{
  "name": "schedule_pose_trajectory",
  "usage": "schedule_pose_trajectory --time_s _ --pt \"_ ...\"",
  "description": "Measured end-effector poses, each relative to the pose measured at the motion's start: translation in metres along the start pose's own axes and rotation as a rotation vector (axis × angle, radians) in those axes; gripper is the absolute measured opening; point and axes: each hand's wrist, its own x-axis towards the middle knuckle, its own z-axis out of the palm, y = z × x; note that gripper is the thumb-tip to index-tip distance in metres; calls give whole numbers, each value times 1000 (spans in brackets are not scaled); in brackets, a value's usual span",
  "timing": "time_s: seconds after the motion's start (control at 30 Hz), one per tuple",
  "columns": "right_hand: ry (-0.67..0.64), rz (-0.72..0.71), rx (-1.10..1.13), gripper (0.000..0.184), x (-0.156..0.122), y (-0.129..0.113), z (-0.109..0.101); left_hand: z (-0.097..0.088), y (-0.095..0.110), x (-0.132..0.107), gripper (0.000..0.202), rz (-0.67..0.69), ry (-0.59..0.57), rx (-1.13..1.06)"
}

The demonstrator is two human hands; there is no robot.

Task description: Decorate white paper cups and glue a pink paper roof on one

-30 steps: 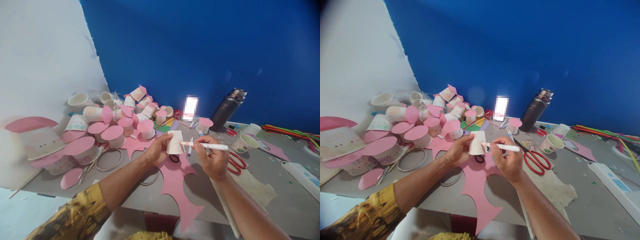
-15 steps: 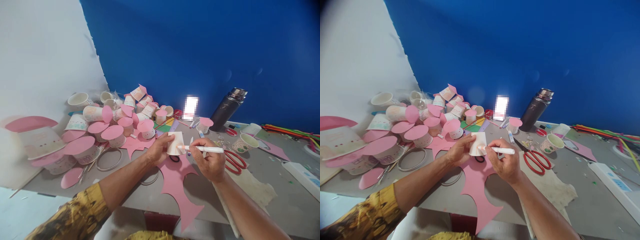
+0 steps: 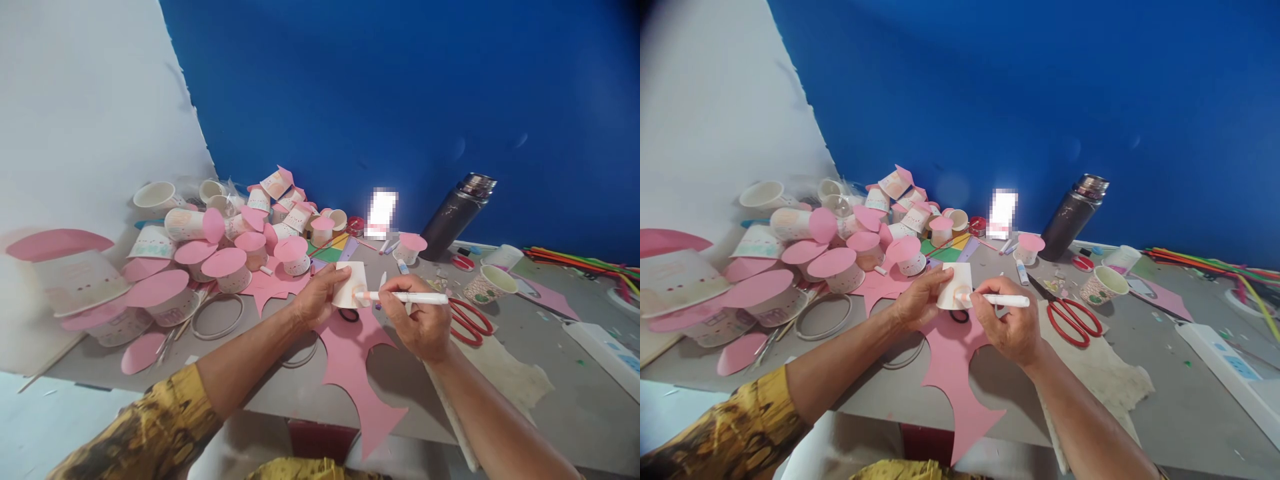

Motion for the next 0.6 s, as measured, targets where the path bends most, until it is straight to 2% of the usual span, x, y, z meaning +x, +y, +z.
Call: schedule_pose_trajectory --time_s 0.27,0.6 --pt "-72 -4 14 15 0 1 1 1 0 -1 31 13 -15 21" --pt "-72 19 28 15 0 -2 2 0 1 1 26 5 25 49"
